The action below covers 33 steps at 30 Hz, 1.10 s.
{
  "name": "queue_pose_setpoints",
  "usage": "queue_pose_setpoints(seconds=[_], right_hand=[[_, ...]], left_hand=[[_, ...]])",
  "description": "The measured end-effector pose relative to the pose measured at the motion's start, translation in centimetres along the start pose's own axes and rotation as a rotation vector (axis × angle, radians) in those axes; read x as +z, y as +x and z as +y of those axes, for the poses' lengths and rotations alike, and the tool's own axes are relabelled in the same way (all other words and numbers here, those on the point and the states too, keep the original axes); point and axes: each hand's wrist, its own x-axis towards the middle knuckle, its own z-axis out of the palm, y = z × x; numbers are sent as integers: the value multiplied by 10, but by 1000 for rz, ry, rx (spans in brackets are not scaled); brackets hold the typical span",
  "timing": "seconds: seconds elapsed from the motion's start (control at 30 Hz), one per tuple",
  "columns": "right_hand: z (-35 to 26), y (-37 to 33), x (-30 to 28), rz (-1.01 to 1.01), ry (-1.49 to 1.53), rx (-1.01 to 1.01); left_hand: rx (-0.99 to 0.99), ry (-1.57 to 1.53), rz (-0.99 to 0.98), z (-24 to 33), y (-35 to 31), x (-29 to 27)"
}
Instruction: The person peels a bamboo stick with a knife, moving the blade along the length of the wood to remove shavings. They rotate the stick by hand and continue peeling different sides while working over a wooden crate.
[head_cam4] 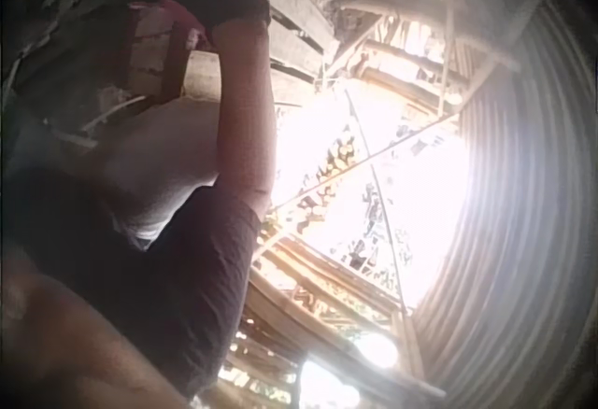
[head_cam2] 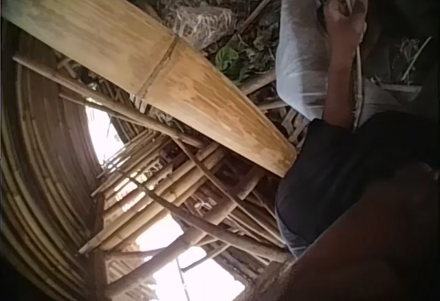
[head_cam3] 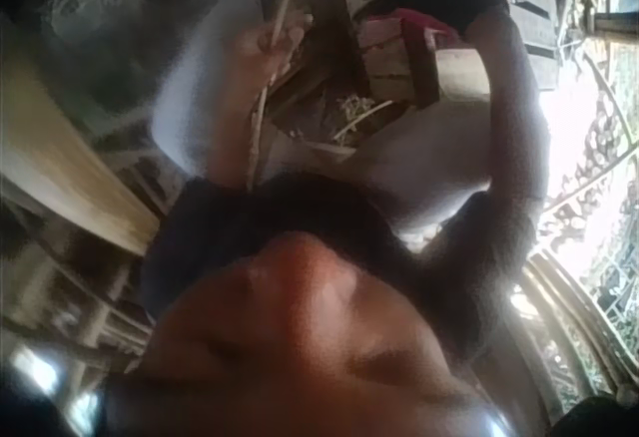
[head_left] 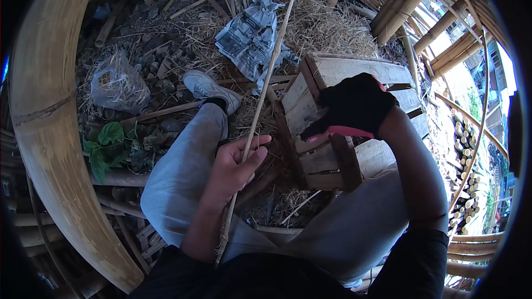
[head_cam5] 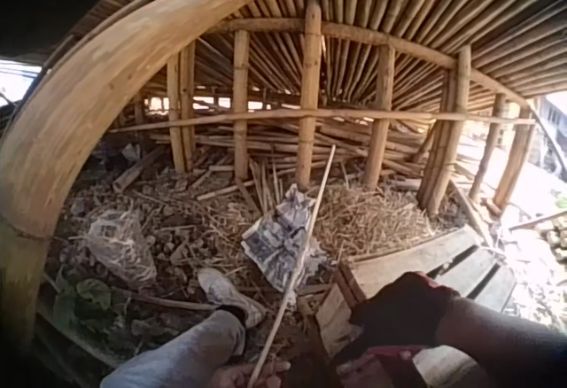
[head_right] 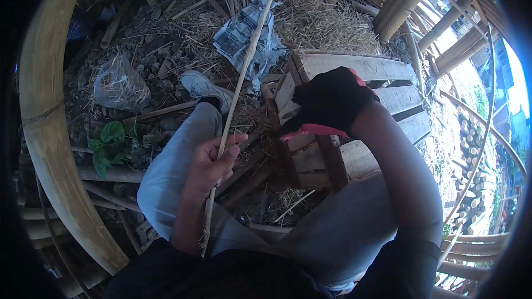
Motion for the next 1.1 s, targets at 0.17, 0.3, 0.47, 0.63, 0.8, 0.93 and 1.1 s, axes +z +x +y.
queue_pose_setpoints(seconds=[0.17, 0.3, 0.47, 0.63, 0.8, 0.93, 1.1], right_hand=[[-10, 20, -1, 735, 109, 55], [-37, 31, 2, 731, 107, -123], [-75, 36, 22, 745, 213, -233], [-81, 40, 16, 690, 53, -76], [-44, 52, 25, 854, 67, 194], [-9, 64, 37, 861, 141, 152], [-10, 66, 30, 823, 117, 99]], left_hand=[[70, -169, -89, -14, 3, -3], [94, -517, -210, -15, -1, -7], [124, -195, -15, -18, 2, -5], [58, -308, -39, -17, 3, -7], [41, -367, -173, -12, 3, -9], [44, -305, -195, -5, -2, 5], [35, -292, -142, -10, -4, 7]])
